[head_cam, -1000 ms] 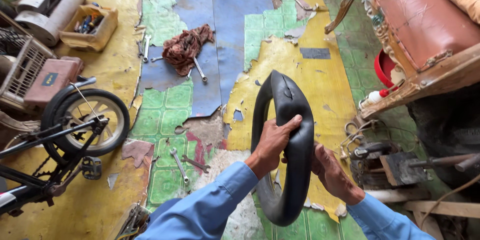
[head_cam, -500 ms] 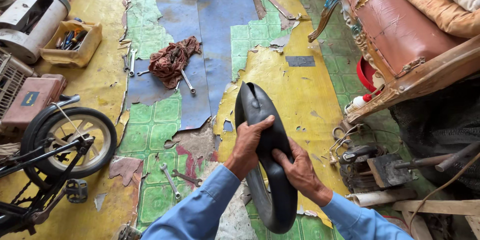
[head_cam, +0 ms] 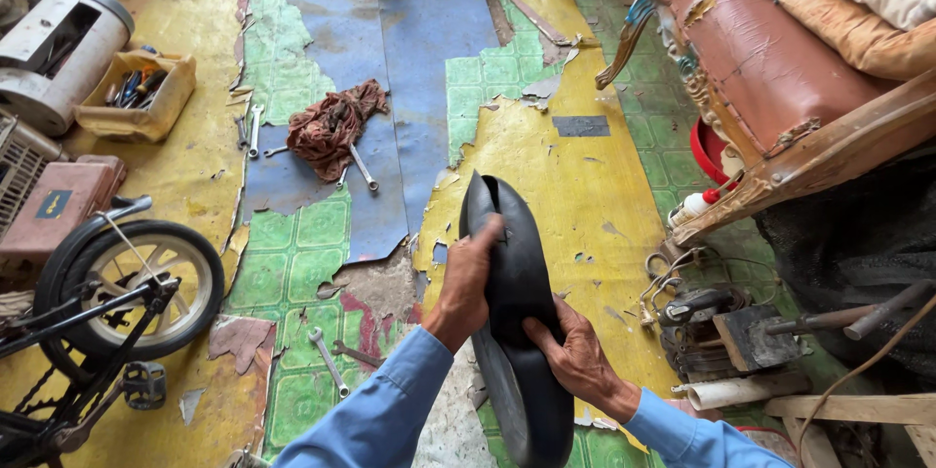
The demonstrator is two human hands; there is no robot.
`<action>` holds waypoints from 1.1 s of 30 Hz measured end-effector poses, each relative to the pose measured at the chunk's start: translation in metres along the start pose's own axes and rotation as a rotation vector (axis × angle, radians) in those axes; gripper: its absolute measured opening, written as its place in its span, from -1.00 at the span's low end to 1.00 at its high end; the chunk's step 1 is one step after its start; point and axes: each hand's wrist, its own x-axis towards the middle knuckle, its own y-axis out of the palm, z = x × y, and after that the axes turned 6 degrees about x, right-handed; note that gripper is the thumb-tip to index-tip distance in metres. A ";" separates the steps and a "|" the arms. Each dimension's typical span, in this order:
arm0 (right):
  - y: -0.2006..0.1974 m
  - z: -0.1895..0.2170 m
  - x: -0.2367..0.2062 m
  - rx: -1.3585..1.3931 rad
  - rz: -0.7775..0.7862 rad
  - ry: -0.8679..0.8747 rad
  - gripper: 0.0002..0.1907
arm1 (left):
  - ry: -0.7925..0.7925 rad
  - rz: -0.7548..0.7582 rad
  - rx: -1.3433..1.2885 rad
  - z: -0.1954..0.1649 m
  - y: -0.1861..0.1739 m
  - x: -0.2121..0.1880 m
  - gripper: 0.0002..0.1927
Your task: The person holds a bicycle inner tube, manipulates its valve area, and uses a floor pump to inflate it while checking the tube. They then carry the tube to a rack of hanging inner tubes, hang it up, take down another tube, and sit on the floor working small parts from a bowl onto the tube's valve.
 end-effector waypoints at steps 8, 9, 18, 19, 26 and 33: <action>-0.012 0.020 -0.008 -0.014 -0.013 -0.032 -0.63 | -0.086 0.009 -0.098 0.013 -0.012 0.020 -0.71; -0.012 0.020 -0.009 -0.014 -0.014 -0.037 -0.62 | -0.003 -0.009 -0.049 0.015 -0.014 0.021 -0.76; -0.040 0.038 0.012 -0.052 -0.091 -0.010 -0.57 | 0.233 0.073 0.168 0.017 -0.004 0.002 -0.85; -0.045 0.040 0.019 -0.028 -0.067 0.034 -0.59 | 0.244 0.090 0.191 0.021 0.001 -0.002 -0.84; -0.049 0.043 0.038 0.619 -0.042 0.230 -0.70 | 0.158 0.117 0.266 0.042 0.015 -0.019 -0.83; -0.048 0.041 0.030 0.554 -0.078 0.216 -0.74 | 0.076 0.106 0.263 0.048 0.014 -0.019 -0.82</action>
